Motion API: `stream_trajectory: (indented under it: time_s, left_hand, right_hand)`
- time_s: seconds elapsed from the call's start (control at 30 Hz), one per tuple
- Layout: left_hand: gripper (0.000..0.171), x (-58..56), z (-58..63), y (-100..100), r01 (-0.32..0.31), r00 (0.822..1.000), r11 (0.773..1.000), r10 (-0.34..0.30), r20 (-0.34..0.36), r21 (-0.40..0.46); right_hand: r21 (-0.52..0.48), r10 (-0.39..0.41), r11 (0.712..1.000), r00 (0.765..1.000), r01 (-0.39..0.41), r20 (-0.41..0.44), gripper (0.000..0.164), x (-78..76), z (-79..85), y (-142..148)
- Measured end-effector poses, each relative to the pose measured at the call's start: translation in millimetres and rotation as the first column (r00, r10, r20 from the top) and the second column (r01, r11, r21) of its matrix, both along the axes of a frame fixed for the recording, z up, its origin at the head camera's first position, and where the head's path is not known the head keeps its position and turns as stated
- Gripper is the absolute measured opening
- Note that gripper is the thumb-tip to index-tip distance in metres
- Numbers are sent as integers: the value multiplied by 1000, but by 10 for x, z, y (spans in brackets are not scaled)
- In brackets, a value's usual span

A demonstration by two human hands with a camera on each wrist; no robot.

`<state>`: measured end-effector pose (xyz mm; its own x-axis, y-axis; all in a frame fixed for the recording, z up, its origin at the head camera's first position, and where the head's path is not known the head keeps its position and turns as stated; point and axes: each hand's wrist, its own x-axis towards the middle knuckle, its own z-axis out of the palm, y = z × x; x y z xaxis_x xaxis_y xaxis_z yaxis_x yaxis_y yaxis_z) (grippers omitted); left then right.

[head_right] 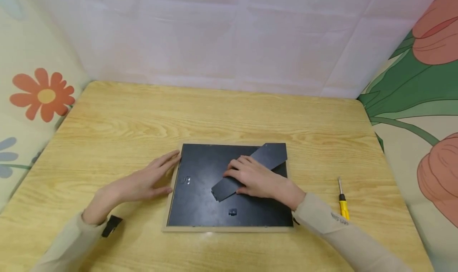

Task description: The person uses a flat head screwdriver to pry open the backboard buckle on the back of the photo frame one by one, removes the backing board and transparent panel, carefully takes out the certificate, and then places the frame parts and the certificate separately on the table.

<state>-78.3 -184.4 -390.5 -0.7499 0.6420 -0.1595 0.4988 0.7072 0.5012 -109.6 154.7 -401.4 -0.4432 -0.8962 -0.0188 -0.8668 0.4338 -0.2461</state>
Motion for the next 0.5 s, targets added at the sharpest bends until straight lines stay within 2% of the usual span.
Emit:
stream_trajectory:
  time_s: [0.13, 0.27, 0.33, 0.4, 0.5]
  left_hand:
    - [82, -13, -2, 17, 0, 1000, 1000, 0, -2, -13]
    - [83, 6, 18, 37, -8, 1000, 999, 8, -17, -43]
    - [83, 54, 47, 50, -20, 999, 998, 18, -28, -65]
    - [84, 138, 88, 75, -38, 999, 995, 34, -42, -90]
    - [89, 325, 125, 148, -42, 992, 989, 23, -125, -145]
  right_hand:
    - [-1, -9, 1000, 1000, 9, -8, 59, 16, 3, 25]
    - [-54, -49, 997, 999, 47, -21, 63, 32, 57, 117]
    - [-103, -111, 989, 993, 107, -30, 61, 26, 114, 220]
    - [-157, -203, 968, 979, 197, -20, 58, 8, 180, 366]
    - [-186, -352, 918, 935, 351, 30, 54, -48, 273, 622]
